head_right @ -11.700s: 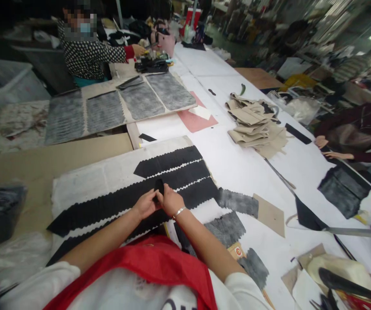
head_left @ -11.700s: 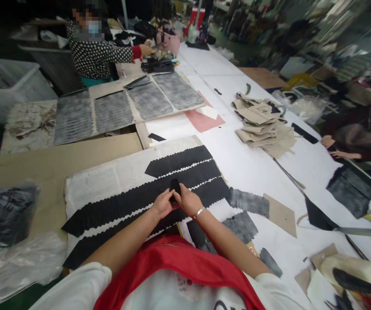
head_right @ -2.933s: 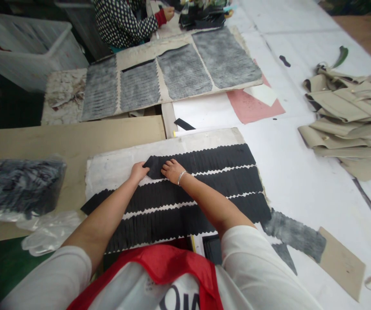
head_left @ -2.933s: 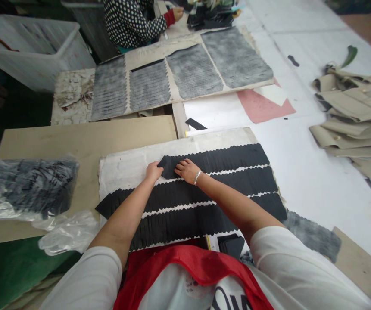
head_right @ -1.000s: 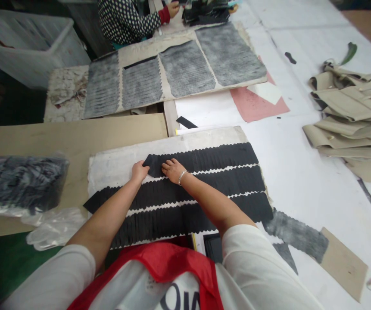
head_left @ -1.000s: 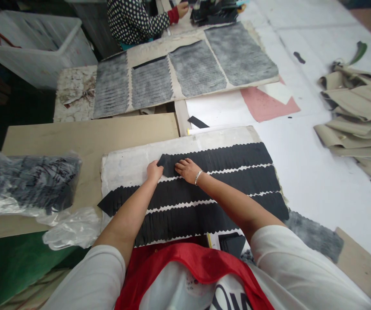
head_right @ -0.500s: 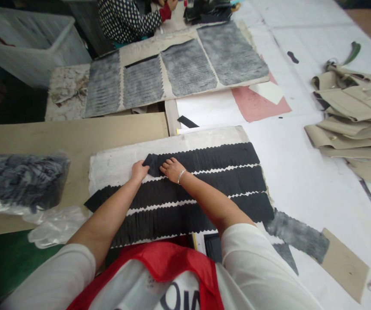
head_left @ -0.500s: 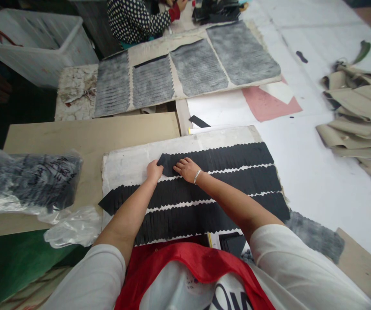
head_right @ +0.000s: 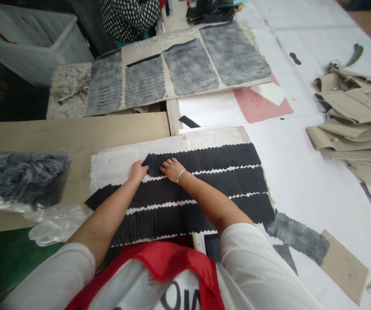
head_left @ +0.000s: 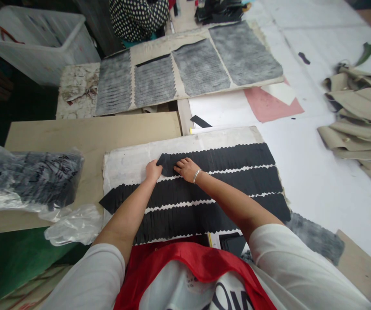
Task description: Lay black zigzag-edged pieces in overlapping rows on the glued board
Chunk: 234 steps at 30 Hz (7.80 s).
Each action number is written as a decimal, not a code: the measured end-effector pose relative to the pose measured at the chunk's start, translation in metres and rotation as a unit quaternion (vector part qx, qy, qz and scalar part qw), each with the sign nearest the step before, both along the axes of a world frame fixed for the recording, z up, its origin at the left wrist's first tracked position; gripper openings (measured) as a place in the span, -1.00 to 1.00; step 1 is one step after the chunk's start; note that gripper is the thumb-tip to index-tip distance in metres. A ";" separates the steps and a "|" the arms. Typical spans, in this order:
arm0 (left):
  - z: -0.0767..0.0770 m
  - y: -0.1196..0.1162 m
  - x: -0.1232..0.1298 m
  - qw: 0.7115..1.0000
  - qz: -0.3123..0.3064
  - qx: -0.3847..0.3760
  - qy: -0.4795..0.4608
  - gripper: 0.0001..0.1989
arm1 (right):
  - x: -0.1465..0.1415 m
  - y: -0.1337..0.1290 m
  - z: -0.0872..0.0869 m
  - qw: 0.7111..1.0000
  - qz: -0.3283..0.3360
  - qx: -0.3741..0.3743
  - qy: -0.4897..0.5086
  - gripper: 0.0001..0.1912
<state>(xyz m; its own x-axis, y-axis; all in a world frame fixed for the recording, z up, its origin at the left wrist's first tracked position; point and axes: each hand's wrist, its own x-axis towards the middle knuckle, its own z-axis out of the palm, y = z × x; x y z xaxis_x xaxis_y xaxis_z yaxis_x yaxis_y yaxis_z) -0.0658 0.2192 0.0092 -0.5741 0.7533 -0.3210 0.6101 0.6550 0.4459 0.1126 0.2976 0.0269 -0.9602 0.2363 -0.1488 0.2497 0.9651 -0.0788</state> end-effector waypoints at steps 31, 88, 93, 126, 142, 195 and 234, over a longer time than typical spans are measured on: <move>-0.003 -0.009 -0.014 0.999 0.003 -0.015 0.035 -0.68 | -0.013 -0.002 -0.010 0.998 0.043 0.018 0.044 -0.66; -0.001 -0.020 -0.037 0.999 -0.004 -0.026 0.036 -0.68 | -0.028 -0.012 -0.014 0.997 0.058 -0.005 0.050 -0.66; 0.000 -0.020 -0.037 0.999 -0.005 -0.030 0.040 -0.68 | -0.029 -0.013 -0.014 0.997 0.060 -0.001 0.047 -0.63; -0.006 -0.020 -0.040 0.998 -0.024 -0.028 0.054 -0.69 | -0.035 -0.016 -0.012 0.997 0.066 0.017 0.028 -0.64; -0.005 -0.025 -0.052 0.996 -0.033 -0.031 0.071 -0.67 | -0.044 -0.022 -0.010 0.997 0.058 0.023 0.036 -0.71; -0.002 -0.036 -0.066 0.997 -0.029 -0.047 0.053 -0.68 | -0.068 -0.033 -0.013 0.997 0.069 0.010 0.030 -0.66; -0.009 -0.041 -0.070 0.997 0.031 -0.049 0.048 -0.73 | -0.078 -0.037 -0.014 0.995 0.088 -0.001 0.041 -0.75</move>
<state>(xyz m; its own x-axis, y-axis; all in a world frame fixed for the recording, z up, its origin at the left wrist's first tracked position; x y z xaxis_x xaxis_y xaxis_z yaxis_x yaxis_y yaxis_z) -0.1355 0.1781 -0.0002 -0.6500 0.6828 -0.3336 0.6037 0.7306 0.3190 0.0347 0.2608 0.0128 -0.9957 0.0625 -0.0691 0.0688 0.9933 -0.0932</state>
